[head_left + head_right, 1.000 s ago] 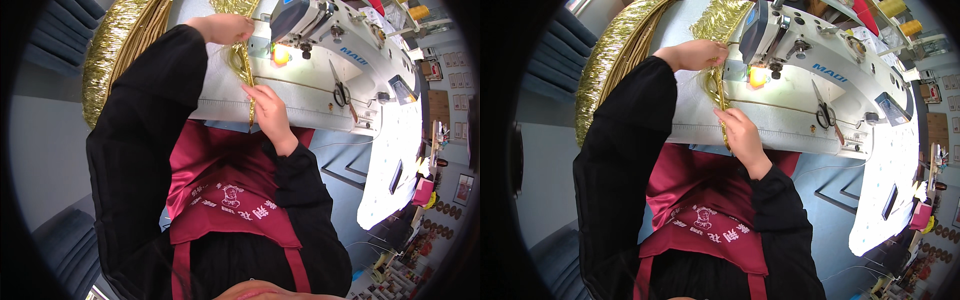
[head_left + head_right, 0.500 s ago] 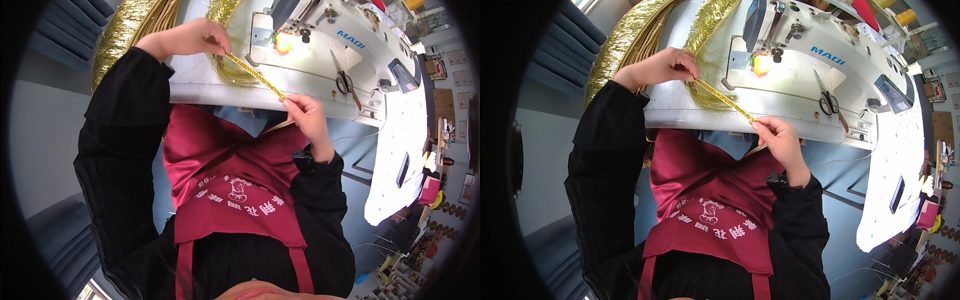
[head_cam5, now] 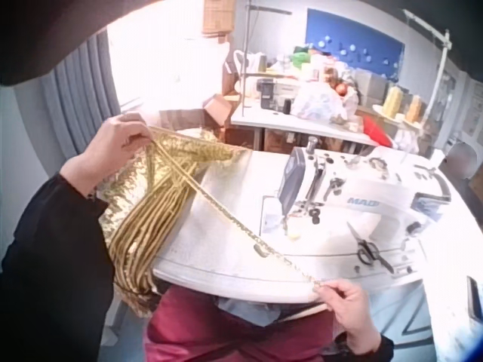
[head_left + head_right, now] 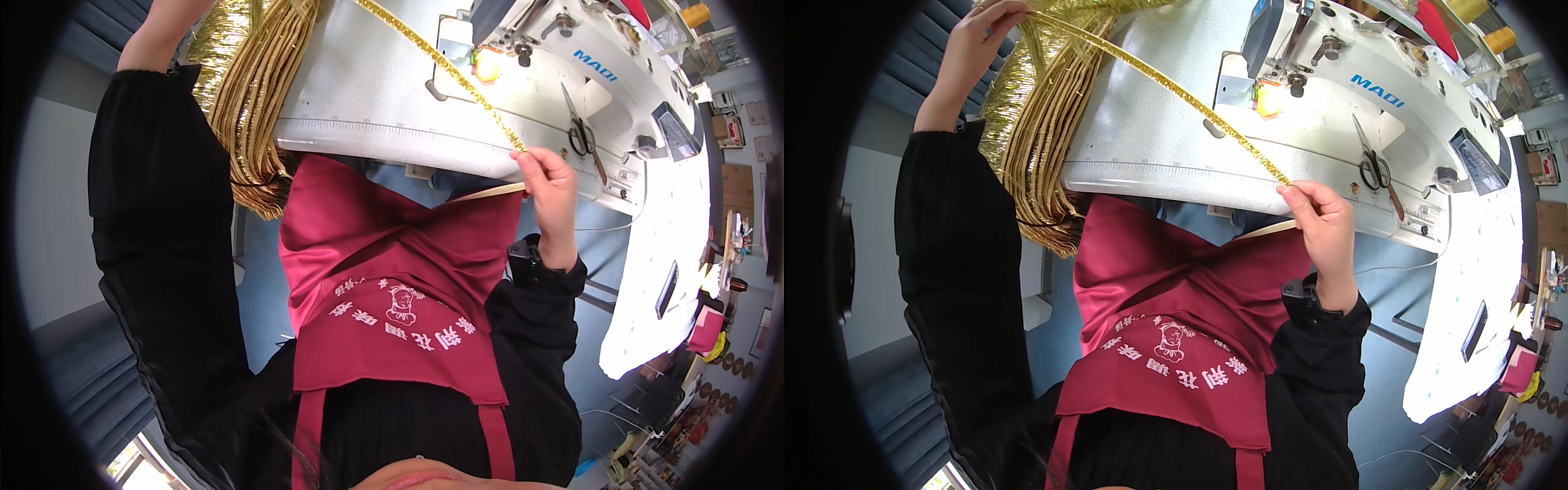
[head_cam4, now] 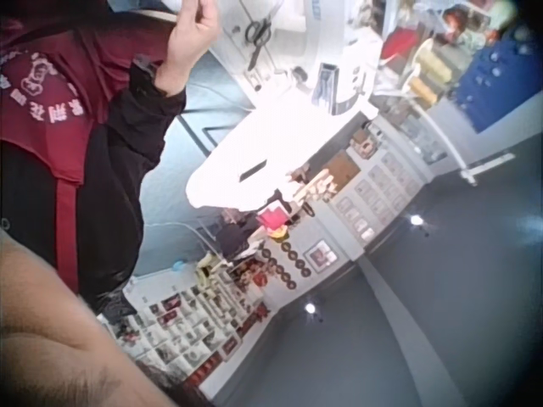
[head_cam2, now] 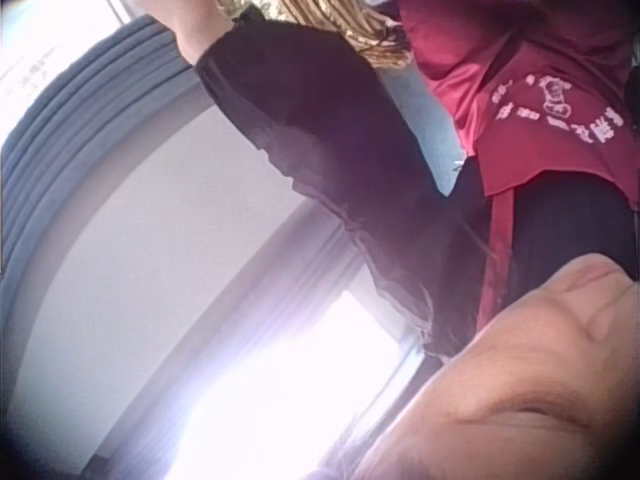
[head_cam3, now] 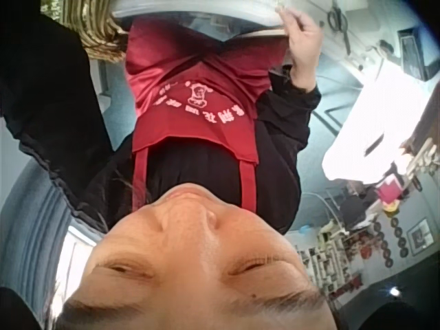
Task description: The person aligns a gold tinsel trim along the edge of a gold fabric piece on a sewing machine, guides it through the machine to stitch the trim, then uses scissors to cut the thread and trim. The process is repeated for additional sections.
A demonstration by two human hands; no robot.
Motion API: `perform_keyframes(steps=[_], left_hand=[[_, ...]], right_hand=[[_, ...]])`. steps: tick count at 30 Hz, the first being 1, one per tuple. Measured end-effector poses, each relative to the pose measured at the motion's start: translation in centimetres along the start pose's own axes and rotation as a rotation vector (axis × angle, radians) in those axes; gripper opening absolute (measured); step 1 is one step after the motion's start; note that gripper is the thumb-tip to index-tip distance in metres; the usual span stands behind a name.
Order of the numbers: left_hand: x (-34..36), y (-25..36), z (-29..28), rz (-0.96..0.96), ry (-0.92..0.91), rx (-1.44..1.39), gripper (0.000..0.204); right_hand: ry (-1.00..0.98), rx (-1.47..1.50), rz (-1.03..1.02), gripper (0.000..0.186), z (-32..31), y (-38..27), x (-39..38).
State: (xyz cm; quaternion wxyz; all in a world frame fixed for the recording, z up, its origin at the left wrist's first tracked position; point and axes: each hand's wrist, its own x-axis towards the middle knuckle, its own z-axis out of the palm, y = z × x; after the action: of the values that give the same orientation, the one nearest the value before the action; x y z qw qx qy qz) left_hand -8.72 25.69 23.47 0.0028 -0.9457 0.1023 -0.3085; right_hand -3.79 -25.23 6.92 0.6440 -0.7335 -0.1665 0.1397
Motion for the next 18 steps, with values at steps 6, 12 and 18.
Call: perform_keyframes(steps=[6,12,18], left_hand=[[-6.6,5.9,5.4,-0.122,-0.548,-0.386,0.012],[-11.9,10.4,11.5,-0.247,-0.741,-0.468,0.011],[-11.5,11.4,12.1,-0.546,-0.798,-0.56,0.012]], right_hand=[[0.19,-0.012,0.017,0.016,-4.6,1.3,-0.6],[0.17,-0.312,0.067,0.015,-9.7,3.4,-1.6],[0.266,-0.42,0.051,0.015,-12.7,5.9,-1.6]])
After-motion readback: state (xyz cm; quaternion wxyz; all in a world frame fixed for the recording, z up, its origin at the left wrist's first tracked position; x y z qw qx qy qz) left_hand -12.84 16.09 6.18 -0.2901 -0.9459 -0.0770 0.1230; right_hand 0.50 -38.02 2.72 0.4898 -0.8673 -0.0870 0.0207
